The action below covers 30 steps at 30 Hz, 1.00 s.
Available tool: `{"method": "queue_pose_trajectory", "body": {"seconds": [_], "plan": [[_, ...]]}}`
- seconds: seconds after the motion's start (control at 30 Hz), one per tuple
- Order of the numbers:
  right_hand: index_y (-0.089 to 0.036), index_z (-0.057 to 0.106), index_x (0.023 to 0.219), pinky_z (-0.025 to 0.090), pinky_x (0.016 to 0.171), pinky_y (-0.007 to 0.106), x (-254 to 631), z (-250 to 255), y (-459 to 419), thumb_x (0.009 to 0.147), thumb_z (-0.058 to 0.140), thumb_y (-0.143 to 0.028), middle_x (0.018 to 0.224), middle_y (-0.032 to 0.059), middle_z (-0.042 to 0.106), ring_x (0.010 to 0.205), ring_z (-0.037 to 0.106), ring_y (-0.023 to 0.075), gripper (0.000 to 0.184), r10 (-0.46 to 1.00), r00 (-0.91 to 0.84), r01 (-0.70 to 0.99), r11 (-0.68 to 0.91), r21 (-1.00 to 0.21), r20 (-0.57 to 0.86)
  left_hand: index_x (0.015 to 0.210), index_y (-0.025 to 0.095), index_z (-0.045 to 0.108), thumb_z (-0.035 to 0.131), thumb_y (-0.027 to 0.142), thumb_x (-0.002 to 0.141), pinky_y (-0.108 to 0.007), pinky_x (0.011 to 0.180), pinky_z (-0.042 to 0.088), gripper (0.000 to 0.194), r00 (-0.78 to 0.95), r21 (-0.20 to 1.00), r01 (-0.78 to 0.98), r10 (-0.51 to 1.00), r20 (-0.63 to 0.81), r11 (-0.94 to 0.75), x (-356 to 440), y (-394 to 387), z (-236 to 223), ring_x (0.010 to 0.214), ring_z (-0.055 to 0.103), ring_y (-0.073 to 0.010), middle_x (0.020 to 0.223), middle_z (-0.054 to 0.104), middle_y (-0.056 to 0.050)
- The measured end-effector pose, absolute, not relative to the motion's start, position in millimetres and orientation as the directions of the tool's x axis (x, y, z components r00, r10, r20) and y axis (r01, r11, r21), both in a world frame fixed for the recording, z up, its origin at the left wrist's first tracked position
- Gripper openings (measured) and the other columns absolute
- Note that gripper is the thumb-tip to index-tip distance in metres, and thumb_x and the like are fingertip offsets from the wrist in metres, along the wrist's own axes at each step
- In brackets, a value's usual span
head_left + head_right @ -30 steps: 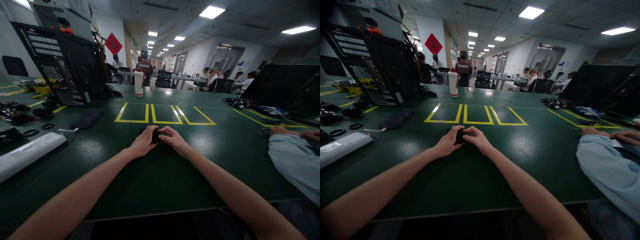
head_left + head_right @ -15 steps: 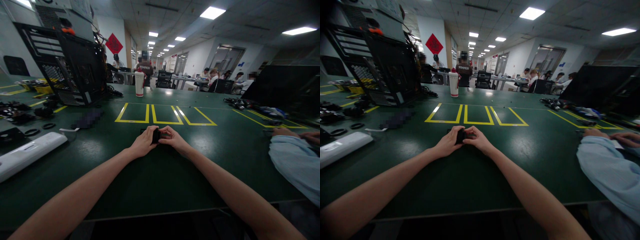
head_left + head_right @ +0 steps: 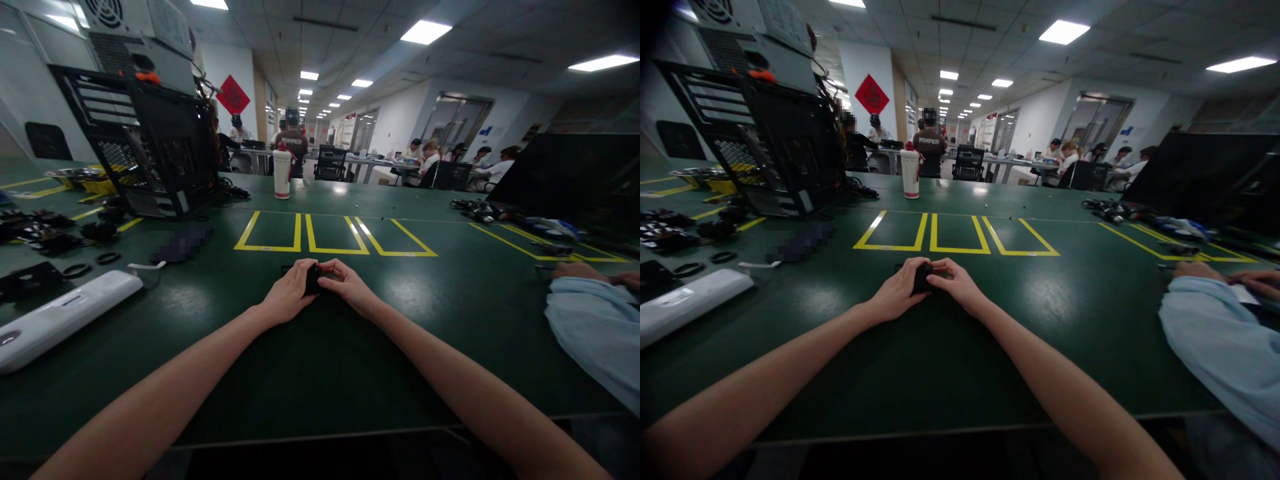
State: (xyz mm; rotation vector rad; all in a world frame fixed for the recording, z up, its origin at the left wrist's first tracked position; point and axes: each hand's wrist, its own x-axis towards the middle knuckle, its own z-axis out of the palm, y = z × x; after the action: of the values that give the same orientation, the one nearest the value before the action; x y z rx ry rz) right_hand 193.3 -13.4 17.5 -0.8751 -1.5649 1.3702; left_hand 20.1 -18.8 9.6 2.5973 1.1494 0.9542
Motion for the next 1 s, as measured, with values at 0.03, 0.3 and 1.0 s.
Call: {"method": "queue_pose_trajectory", "body": {"seconds": [0.03,0.3,1.0], "plan": [[-0.022,0.052,0.091,0.043,0.082,0.033,193,18,-14,0.066,0.064,-0.025,0.096,0.0008,0.055,0.087,0.055,0.0135,0.028,0.903,-0.397,-0.053,0.156,-0.986,0.164,0.120,0.025,0.021,0.055,0.024,0.073,-0.041,0.081,0.046,0.058,0.505,0.374,0.616,0.712,0.487,-0.693,19,-20,10,0.108,0.044,-0.0232,0.120,0.036,-0.007],[-0.022,0.050,0.087,0.046,0.077,0.030,190,20,-17,0.064,0.066,-0.020,0.094,-0.0012,0.054,0.088,0.055,0.0132,0.028,0.891,-0.413,-0.137,0.145,-0.980,0.189,0.121,0.026,0.020,0.055,0.022,0.073,-0.040,0.084,0.045,0.060,0.487,0.423,0.624,0.750,0.448,-0.657,20,-22,15,0.110,0.044,-0.0224,0.122,0.036,-0.006],[-0.023,0.048,0.090,0.045,0.084,0.032,193,26,-10,0.071,0.060,-0.021,0.096,0.0007,0.054,0.096,0.054,0.0150,0.022,0.906,-0.421,-0.127,-0.001,-0.992,0.053,0.125,0.026,0.015,0.055,0.019,0.073,-0.043,0.092,0.041,0.066,0.496,0.495,0.649,0.815,0.299,-0.577,19,-15,24,0.115,0.040,-0.0229,0.128,0.033,-0.007]]}}
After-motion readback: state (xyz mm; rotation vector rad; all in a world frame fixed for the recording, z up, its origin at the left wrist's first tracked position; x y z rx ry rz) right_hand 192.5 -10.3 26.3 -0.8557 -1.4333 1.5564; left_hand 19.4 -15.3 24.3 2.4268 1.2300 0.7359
